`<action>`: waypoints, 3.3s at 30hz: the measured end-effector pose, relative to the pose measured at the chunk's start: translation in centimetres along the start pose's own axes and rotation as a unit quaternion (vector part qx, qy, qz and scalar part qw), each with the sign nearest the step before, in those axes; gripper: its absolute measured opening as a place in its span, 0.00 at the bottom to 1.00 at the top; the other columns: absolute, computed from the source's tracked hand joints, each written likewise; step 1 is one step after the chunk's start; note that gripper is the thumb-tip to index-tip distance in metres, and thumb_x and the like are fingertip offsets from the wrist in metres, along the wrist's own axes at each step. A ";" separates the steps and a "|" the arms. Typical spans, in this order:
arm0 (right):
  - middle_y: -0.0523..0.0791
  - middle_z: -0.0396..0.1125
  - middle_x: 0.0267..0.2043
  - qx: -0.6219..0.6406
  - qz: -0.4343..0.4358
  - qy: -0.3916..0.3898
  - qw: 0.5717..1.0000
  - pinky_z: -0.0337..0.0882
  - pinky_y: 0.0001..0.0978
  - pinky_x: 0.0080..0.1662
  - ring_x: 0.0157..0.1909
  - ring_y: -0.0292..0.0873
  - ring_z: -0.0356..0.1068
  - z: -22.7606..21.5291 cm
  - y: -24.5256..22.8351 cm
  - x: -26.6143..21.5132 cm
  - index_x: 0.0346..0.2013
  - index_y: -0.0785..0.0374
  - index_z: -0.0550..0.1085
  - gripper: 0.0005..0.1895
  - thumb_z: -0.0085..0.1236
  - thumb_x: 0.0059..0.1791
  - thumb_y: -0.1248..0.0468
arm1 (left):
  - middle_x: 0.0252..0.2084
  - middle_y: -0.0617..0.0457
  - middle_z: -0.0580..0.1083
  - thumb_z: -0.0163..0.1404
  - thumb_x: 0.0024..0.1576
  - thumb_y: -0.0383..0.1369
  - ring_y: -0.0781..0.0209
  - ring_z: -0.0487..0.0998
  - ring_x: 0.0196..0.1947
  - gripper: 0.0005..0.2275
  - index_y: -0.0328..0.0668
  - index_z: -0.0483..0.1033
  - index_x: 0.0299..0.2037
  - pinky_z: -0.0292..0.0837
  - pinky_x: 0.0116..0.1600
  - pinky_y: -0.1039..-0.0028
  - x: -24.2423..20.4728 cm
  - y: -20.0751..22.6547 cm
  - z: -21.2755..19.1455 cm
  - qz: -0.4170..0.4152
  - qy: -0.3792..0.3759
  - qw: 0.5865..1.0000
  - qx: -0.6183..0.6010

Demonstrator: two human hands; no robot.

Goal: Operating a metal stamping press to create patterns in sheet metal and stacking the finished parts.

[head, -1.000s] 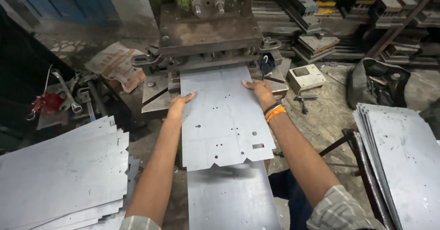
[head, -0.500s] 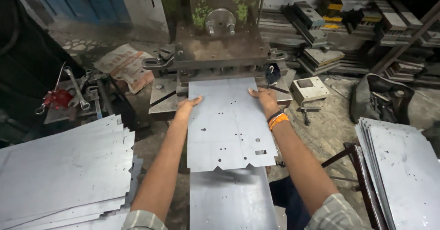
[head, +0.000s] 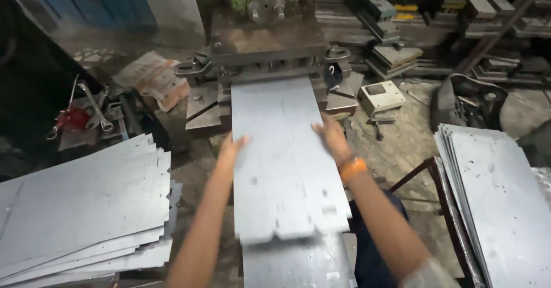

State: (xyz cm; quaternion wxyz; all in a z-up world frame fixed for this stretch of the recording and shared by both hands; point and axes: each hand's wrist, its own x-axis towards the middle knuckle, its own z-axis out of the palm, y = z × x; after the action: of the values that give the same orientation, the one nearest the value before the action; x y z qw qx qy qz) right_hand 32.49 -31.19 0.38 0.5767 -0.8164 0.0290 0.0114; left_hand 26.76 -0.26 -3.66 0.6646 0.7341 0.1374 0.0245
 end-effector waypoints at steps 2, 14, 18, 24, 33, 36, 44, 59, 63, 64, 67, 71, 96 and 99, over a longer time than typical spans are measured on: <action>0.62 0.59 0.68 0.017 0.006 -0.014 1.000 0.57 0.56 0.69 0.72 0.61 0.56 -0.4 0.2 -7.7 0.68 0.67 0.64 0.35 0.63 0.49 0.58 | 0.71 0.35 0.63 0.60 0.55 0.45 0.40 0.62 0.71 0.36 0.41 0.60 0.72 0.59 0.72 0.52 -7.6 0.0 0.6 -0.036 0.006 0.999 0.011; 0.60 0.70 0.61 0.328 0.078 -0.085 0.938 0.68 0.34 0.54 0.54 0.51 0.72 -2.7 6.7 -26.3 0.69 0.73 0.60 0.38 0.55 0.44 0.78 | 0.61 0.39 0.75 0.51 0.51 0.17 0.51 0.75 0.57 0.30 0.33 0.65 0.68 0.64 0.61 0.68 -28.3 -4.6 0.0 -0.106 0.004 0.966 -0.237; 0.54 0.67 0.65 0.294 0.002 -0.085 0.952 0.64 0.31 0.61 0.59 0.46 0.67 -2.1 7.6 -21.9 0.67 0.74 0.64 0.37 0.58 0.42 0.78 | 0.58 0.39 0.76 0.56 0.49 0.20 0.53 0.75 0.52 0.31 0.33 0.67 0.68 0.68 0.58 0.68 -24.4 -5.9 0.3 -0.047 0.004 0.974 -0.221; 0.53 0.58 0.63 -0.256 -0.014 0.025 0.966 0.71 0.64 0.57 0.56 0.69 0.69 -1.0 7.3 -13.3 0.62 0.50 0.71 0.32 0.66 0.43 0.60 | 0.54 0.50 0.74 0.64 0.50 0.30 0.48 0.77 0.51 0.35 0.65 0.67 0.69 0.72 0.54 0.60 -17.7 -1.9 -2.0 -0.018 0.117 0.982 0.144; 0.52 0.73 0.43 0.031 -0.116 -0.248 0.961 0.79 0.37 0.33 0.36 0.51 0.78 18.9 -4.2 -12.2 0.52 0.61 0.77 0.18 0.60 0.47 0.71 | 0.67 0.37 0.65 0.57 0.57 0.37 0.38 0.64 0.68 0.24 0.37 0.68 0.63 0.63 0.64 0.48 -7.4 -3.7 -19.4 0.146 0.357 0.810 0.441; 0.60 0.70 0.52 0.142 0.057 -0.328 0.932 0.81 0.43 0.39 0.43 0.56 0.78 28.4 -1.2 -12.0 0.59 0.70 0.69 0.24 0.60 0.48 0.72 | 0.78 0.34 0.49 0.35 0.67 0.51 0.40 0.43 0.79 0.31 0.32 0.54 0.73 0.40 0.76 0.46 -6.3 -11.6 -23.4 -0.050 0.313 0.778 0.543; 0.55 0.75 0.49 0.024 0.264 -0.225 0.937 0.76 0.42 0.44 0.49 0.52 0.77 43.6 11.2 -11.0 0.52 0.65 0.77 0.24 0.68 0.43 0.60 | 0.77 0.38 0.51 0.29 0.69 0.49 0.37 0.45 0.77 0.29 0.38 0.49 0.76 0.35 0.77 0.47 -13.7 -9.6 -16.6 -0.046 0.248 0.896 0.366; 0.54 0.60 0.44 0.440 0.351 -0.363 0.743 0.77 0.50 0.45 0.49 0.58 0.68 9.9 2.4 -28.1 0.42 0.67 0.64 0.21 0.38 0.38 0.85 | 0.57 0.30 0.70 0.52 0.53 0.25 0.40 0.74 0.54 0.27 0.26 0.61 0.64 0.68 0.64 0.58 -29.5 -2.3 -18.6 -0.080 0.441 0.834 -0.323; 0.55 0.63 0.67 0.050 -0.200 -0.343 0.917 0.62 0.56 0.68 0.69 0.57 0.62 3.7 11.0 -24.9 0.64 0.64 0.67 0.42 0.54 0.35 0.82 | 0.55 0.37 0.72 0.49 0.53 0.26 0.47 0.73 0.48 0.28 0.30 0.64 0.67 0.64 0.58 0.63 -29.9 -2.7 -16.1 -0.054 0.323 0.889 -0.321; 0.55 0.63 0.67 0.049 -0.200 -0.335 0.919 0.62 0.56 0.68 0.69 0.57 0.62 3.7 7.1 -25.1 0.64 0.64 0.67 0.42 0.54 0.35 0.82 | 0.55 0.37 0.72 0.49 0.53 0.26 0.47 0.73 0.48 0.28 0.30 0.64 0.67 0.64 0.58 0.63 -29.3 -3.9 -15.5 -0.053 0.315 0.891 -0.322; 0.50 0.63 0.71 0.250 0.273 -0.187 0.910 0.55 0.35 0.69 0.71 0.46 0.60 3.2 3.2 -23.2 0.65 0.72 0.68 0.32 0.48 0.50 0.57 | 0.43 0.36 0.76 0.55 0.52 0.25 0.51 0.74 0.35 0.23 0.22 0.71 0.58 0.68 0.46 0.70 -27.4 -6.3 -12.6 -0.044 0.242 0.935 -0.257; 0.49 0.58 0.71 0.167 0.044 -0.220 0.960 0.53 0.32 0.70 0.71 0.44 0.58 0.0 10.9 -18.9 0.71 0.67 0.58 0.34 0.46 0.52 0.57 | 0.44 0.34 0.78 0.56 0.48 0.23 0.47 0.77 0.37 0.24 0.23 0.72 0.58 0.71 0.46 0.67 -28.4 -1.7 -5.3 -0.090 0.171 0.957 -0.214; 0.48 0.73 0.43 0.153 0.079 -0.017 0.985 0.74 0.35 0.44 0.39 0.43 0.74 -1.6 -0.4 -1.9 0.58 0.55 0.76 0.25 0.66 0.45 0.60 | 0.48 0.48 0.79 0.67 0.46 0.32 0.59 0.82 0.45 0.27 0.44 0.78 0.59 0.76 0.53 0.68 -3.0 3.3 1.4 -0.091 0.026 0.970 -0.225; 0.49 0.73 0.45 0.148 0.065 -0.028 0.986 0.75 0.38 0.46 0.42 0.45 0.75 0.2 5.7 9.3 0.60 0.56 0.74 0.27 0.66 0.47 0.60 | 0.40 0.54 0.82 0.70 0.42 0.42 0.61 0.84 0.36 0.24 0.55 0.83 0.50 0.78 0.44 0.70 10.3 -2.6 0.4 -0.109 0.051 0.987 -0.110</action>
State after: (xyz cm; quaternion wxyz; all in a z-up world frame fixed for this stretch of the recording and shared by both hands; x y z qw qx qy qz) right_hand 41.45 -33.23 -5.59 0.6894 -0.7180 0.0677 0.0675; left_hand 36.36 1.97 -7.80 0.7320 0.6349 0.2471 0.0043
